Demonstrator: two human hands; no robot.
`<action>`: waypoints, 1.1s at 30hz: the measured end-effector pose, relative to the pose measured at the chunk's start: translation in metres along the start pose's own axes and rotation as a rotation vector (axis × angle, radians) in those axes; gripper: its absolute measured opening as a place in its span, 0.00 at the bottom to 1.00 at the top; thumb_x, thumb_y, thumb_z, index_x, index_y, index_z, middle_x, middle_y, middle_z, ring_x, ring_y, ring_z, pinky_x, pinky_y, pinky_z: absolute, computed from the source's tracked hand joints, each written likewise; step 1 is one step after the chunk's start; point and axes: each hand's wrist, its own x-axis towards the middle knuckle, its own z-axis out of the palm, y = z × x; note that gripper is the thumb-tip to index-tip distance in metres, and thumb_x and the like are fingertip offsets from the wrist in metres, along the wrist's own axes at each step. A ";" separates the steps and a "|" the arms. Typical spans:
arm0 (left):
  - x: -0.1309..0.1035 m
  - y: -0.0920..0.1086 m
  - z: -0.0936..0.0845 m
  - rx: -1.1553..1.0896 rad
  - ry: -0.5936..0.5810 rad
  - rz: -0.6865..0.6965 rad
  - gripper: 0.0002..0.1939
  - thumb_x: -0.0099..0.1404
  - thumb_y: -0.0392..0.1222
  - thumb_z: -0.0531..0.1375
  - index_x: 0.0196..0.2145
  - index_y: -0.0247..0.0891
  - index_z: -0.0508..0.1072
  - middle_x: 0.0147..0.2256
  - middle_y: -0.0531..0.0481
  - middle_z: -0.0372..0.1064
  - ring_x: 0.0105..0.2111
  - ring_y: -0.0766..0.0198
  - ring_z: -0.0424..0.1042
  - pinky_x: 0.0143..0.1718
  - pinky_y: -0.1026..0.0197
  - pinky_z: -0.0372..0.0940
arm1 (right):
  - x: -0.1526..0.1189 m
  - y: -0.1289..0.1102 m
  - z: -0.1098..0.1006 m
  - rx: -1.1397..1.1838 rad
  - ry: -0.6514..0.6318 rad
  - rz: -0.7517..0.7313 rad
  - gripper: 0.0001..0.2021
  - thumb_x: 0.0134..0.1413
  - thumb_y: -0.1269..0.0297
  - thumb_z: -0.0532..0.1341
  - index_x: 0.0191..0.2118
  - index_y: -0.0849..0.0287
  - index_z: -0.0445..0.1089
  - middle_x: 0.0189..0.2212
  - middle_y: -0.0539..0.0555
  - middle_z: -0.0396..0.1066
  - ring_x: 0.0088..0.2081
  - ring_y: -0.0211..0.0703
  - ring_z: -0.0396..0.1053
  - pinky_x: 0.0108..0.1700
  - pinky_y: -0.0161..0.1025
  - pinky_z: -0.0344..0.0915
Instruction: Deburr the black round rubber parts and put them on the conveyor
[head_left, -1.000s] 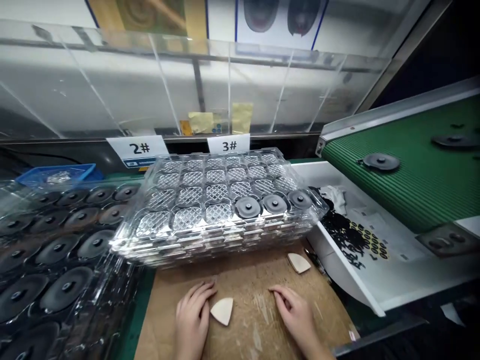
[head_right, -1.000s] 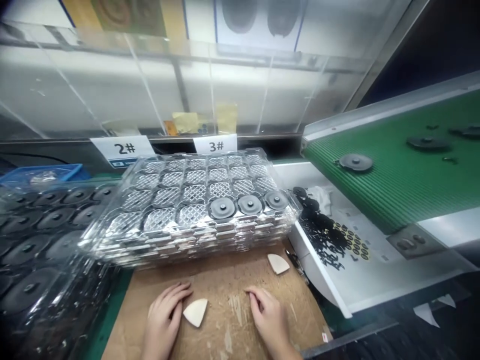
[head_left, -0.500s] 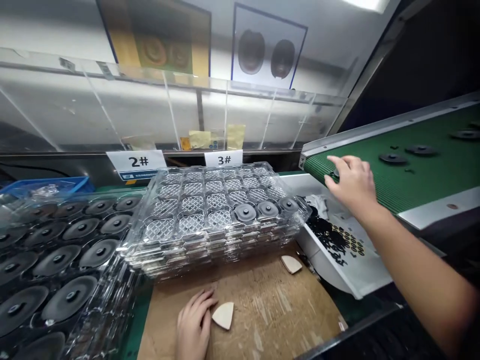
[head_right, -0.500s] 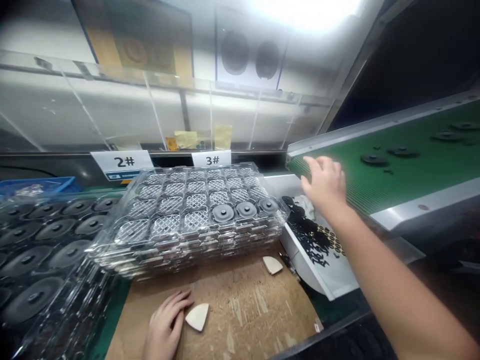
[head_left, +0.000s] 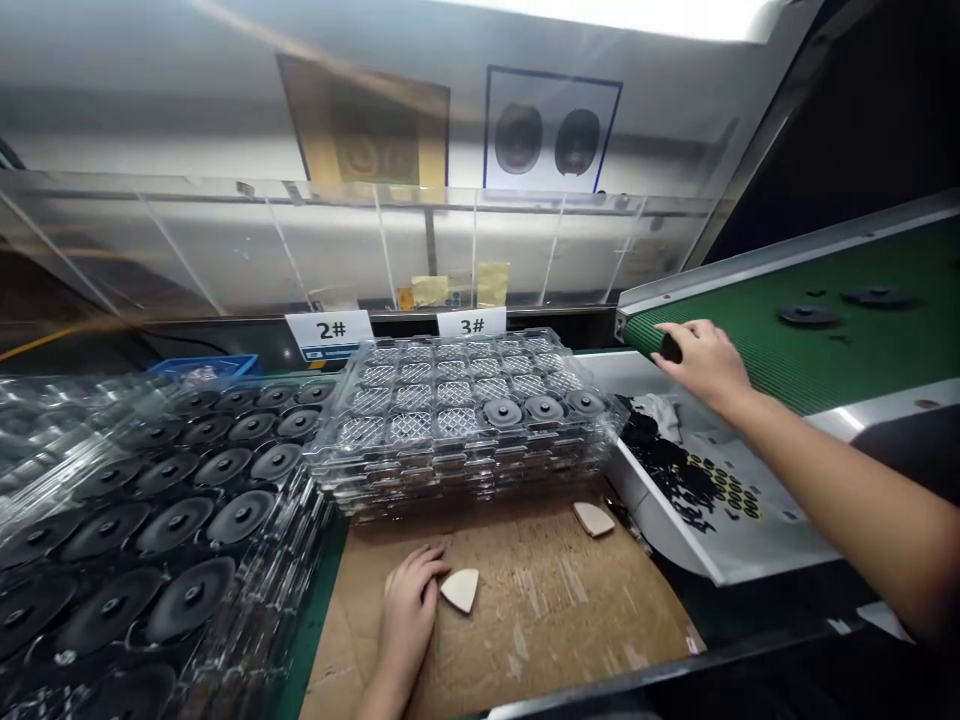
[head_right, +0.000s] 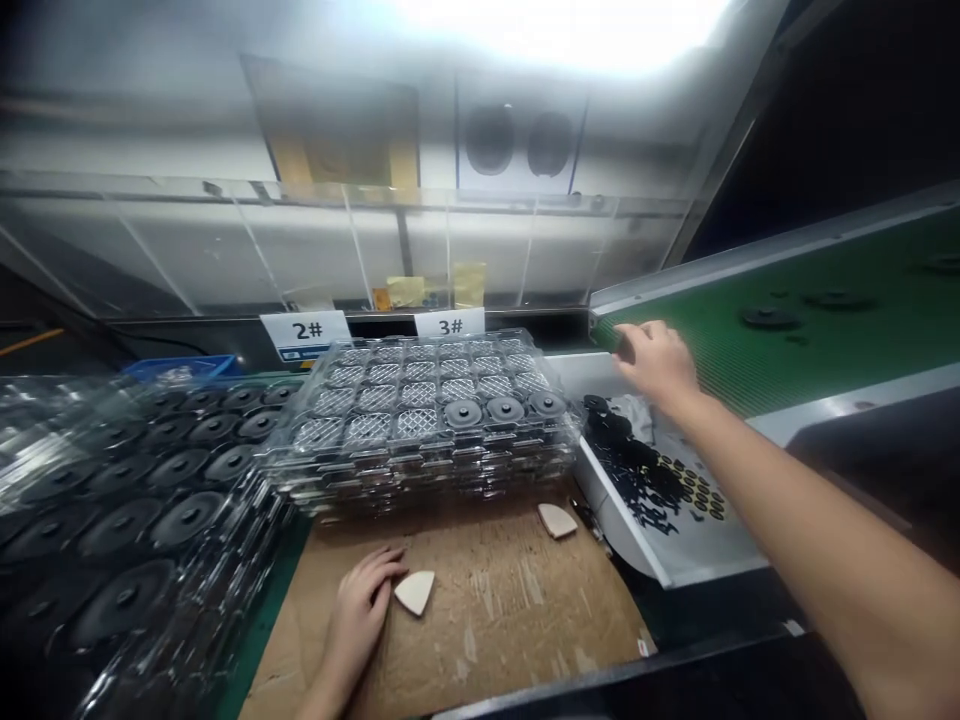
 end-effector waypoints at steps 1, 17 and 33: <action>0.001 0.003 -0.001 -0.057 -0.002 -0.031 0.06 0.58 0.39 0.58 0.30 0.39 0.75 0.43 0.46 0.72 0.50 0.52 0.63 0.54 0.40 0.48 | -0.003 -0.010 -0.004 0.034 -0.039 -0.078 0.16 0.59 0.58 0.54 0.49 0.62 0.65 0.45 0.59 0.65 0.43 0.44 0.66 0.43 0.45 0.65; -0.119 0.154 0.036 -1.339 -0.509 -0.416 0.16 0.64 0.44 0.50 0.46 0.39 0.69 0.37 0.48 0.75 0.46 0.58 0.69 0.52 0.54 0.58 | -0.234 -0.219 -0.113 0.559 -0.374 -0.973 0.35 0.44 0.57 0.64 0.59 0.54 0.55 0.55 0.62 0.59 0.50 0.55 0.63 0.46 0.47 0.62; -0.168 0.166 0.028 -1.650 -0.403 -0.530 0.19 0.65 0.49 0.49 0.45 0.34 0.69 0.39 0.48 0.74 0.39 0.64 0.72 0.45 0.61 0.62 | -0.297 -0.205 -0.124 0.671 -0.311 -0.655 0.45 0.42 0.48 0.65 0.62 0.65 0.48 0.56 0.66 0.57 0.60 0.61 0.47 0.57 0.58 0.50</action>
